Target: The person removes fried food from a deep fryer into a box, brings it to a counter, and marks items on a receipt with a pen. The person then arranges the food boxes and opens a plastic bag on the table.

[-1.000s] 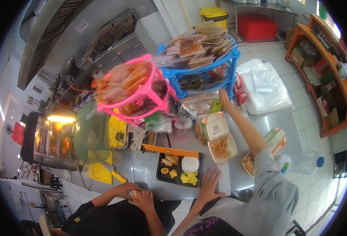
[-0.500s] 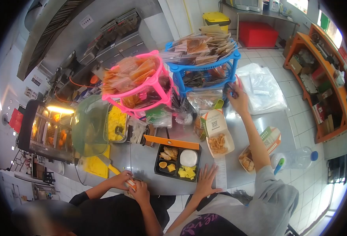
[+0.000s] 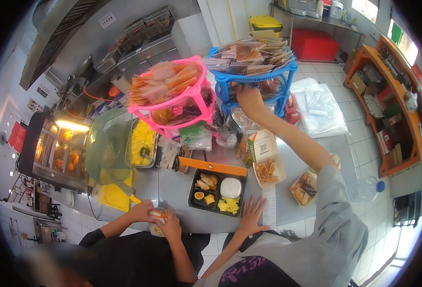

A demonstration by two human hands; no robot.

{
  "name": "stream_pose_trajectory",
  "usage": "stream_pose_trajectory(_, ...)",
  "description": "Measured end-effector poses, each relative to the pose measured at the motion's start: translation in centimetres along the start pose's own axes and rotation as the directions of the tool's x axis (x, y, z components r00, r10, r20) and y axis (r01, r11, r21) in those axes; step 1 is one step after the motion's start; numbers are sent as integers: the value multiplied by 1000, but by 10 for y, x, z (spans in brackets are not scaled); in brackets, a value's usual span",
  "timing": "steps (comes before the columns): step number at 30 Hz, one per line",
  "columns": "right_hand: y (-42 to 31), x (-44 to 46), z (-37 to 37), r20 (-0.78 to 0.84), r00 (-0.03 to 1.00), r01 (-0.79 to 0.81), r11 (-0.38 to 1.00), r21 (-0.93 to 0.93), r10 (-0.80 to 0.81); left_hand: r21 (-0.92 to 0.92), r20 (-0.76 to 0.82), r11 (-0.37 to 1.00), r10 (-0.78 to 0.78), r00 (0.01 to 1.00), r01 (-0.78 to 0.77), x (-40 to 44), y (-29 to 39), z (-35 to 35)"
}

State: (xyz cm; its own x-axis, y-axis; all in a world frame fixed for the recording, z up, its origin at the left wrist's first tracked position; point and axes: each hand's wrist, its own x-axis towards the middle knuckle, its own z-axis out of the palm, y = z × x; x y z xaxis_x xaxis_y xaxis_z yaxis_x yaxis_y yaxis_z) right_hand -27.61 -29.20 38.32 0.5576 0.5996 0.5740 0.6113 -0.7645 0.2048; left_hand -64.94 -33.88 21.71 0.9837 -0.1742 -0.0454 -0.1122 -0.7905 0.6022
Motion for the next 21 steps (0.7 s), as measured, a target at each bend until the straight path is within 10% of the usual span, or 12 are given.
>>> stream_pose_trajectory(7,17,50,49,242,969,28,997,65,-43,1,6,1000,-4,1000,4,0,7,-12)
stream_pose_trajectory(10,37,55,97,104,994,0,959,283,-31,0,4,1000,-11,1000,11,1,10,-19)
stream_pose_trajectory(12,45,67,131,-475,880,20,1000,-12,-23,-1,0,1000,-16,1000,16,0,10,-21)
stream_pose_trajectory(21,62,76,78,358,912,-305,915,263,201,-24,-27,1000,6,1000,-7,-3,0,-3)
